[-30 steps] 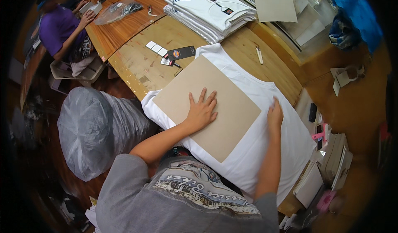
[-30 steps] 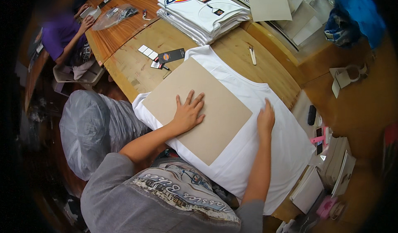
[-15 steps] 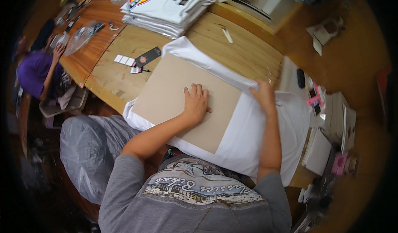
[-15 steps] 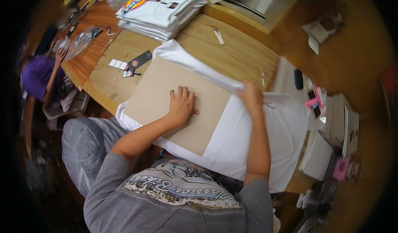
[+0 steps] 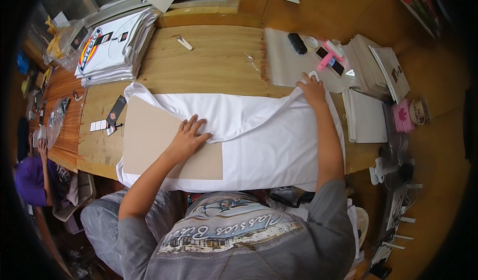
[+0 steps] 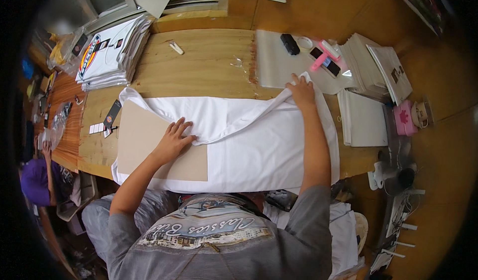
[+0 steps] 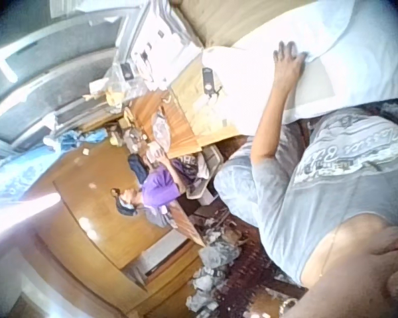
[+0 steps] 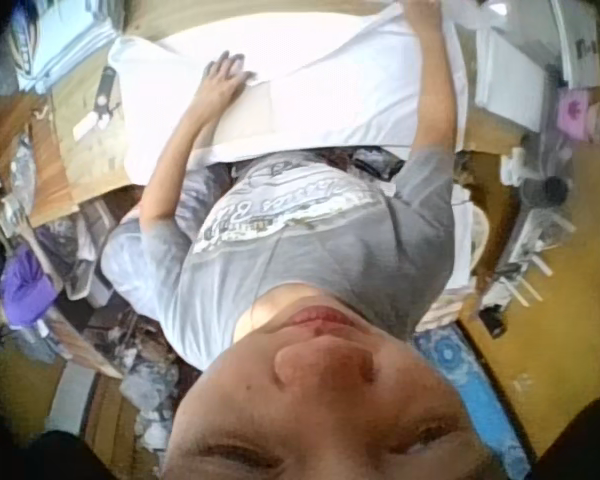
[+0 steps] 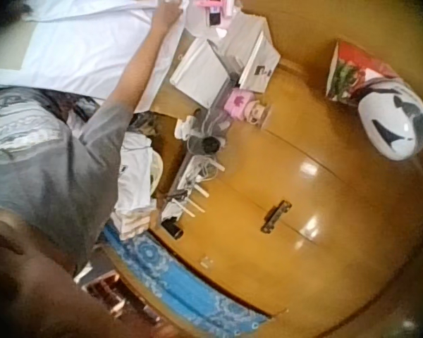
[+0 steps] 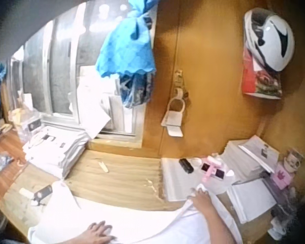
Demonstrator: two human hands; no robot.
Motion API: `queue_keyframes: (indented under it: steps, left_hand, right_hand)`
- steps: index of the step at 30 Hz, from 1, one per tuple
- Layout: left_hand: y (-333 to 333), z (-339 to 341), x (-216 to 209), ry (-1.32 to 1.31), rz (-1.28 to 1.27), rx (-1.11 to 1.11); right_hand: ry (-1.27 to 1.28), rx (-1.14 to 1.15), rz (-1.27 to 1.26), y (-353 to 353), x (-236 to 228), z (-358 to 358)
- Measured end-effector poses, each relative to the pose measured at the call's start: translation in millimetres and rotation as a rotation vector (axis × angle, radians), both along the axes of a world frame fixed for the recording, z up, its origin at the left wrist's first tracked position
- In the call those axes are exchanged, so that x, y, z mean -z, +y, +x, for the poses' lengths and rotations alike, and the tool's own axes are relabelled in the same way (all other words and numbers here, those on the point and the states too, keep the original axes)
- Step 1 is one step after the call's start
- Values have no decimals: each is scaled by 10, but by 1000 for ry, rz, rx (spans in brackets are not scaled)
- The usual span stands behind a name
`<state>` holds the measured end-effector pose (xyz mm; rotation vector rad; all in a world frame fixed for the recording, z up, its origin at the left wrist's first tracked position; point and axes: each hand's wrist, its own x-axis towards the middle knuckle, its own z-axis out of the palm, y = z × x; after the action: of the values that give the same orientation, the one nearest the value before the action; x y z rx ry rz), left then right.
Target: The person folds white t-shirts on a wooden table using a cardboard template to ensure consistent folding. They place the template on the shirt, fold the sides and bottom over it, and then remove the template before stacking the folded shirts.
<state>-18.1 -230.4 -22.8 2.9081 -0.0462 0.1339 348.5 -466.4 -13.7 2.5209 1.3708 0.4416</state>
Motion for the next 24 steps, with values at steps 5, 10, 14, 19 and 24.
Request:
queue_keyframes:
  steps: [5, 10, 14, 19, 24]
  left_hand:
    - [-31, -4, -16, -8, -67, -60]
    - [-128, 47, -1, -48, -120, -118]
    - [-223, 67, 131, -111, -36, -108]
    - [-254, 24, 206, -189, -18, -35]
    - [-265, 17, 186, -248, -23, 18]
  right_hand:
    - [57, 381, 507, -614, -318, 114]
    - [-197, 463, 592, -1660, -82, -779]
    - [-23, 466, 755, -1434, 313, -1504]
    - [838, -317, 433, 51, 214, -2888]
    - [531, 138, 460, 317, 1003, -1895]
